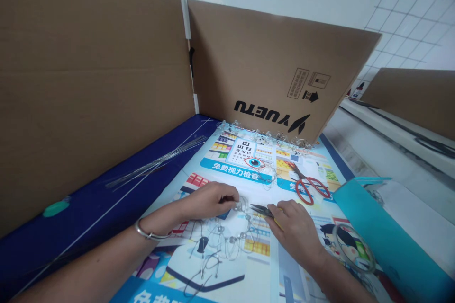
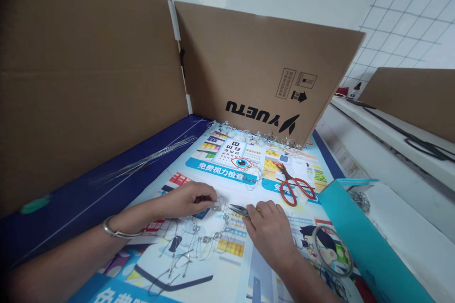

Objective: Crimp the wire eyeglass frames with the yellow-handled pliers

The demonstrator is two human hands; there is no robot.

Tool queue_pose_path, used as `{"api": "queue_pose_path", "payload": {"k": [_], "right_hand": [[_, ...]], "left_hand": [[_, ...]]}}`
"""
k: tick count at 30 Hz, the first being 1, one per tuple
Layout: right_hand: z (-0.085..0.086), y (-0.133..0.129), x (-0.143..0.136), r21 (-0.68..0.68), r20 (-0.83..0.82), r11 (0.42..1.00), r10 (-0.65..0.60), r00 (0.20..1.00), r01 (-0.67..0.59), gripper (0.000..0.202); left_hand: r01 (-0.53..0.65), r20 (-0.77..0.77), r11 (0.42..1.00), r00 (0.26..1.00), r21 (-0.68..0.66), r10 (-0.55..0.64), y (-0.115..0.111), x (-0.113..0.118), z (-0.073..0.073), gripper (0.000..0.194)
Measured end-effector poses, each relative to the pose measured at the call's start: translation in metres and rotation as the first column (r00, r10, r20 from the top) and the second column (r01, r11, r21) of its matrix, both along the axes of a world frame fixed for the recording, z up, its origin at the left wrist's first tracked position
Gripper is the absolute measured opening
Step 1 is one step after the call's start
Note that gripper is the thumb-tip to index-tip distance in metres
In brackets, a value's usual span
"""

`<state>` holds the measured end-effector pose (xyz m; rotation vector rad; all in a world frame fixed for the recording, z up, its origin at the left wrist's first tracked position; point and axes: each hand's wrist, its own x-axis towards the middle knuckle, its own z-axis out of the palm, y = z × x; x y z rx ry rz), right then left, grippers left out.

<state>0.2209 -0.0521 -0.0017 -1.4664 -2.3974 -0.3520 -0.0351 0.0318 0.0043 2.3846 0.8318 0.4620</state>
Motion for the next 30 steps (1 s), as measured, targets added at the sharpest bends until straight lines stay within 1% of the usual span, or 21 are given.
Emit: {"api": "queue_pose_path", "payload": {"k": [11, 19, 23, 30], "right_hand": [[-0.002, 0.0013, 0.0003, 0.012, -0.026, 1.0, 0.008, 1.0, -0.008, 0.023], [-0.0012, -0.0012, 0.0, -0.028, -0.044, 0.999, -0.022, 0.999, 0.02, 0.023], [-0.0012, -0.0015, 0.0002, -0.018, -0.052, 1.0, -0.024, 0.998, 0.023, 0.022], [-0.0028, -0.001, 0.0007, -0.015, -0.044, 0.999, -0.029, 0.999, 0.029, 0.022]], "left_hand": [[-0.006, 0.008, 1.0, 1.0, -0.005, 0.006, -0.0001, -0.0006, -0.001, 0.015], [-0.007, 0.004, 1.0, 1.0, -0.01, 0.007, 0.0003, 0.0, -0.0026, 0.014], [0.003, 0.007, 1.0, 1.0, -0.012, -0.003, 0.0003, 0.0, -0.0021, 0.014], [-0.012, 0.002, 1.0, 1.0, -0.019, 0.012, 0.0, 0.0005, -0.002, 0.014]]}}
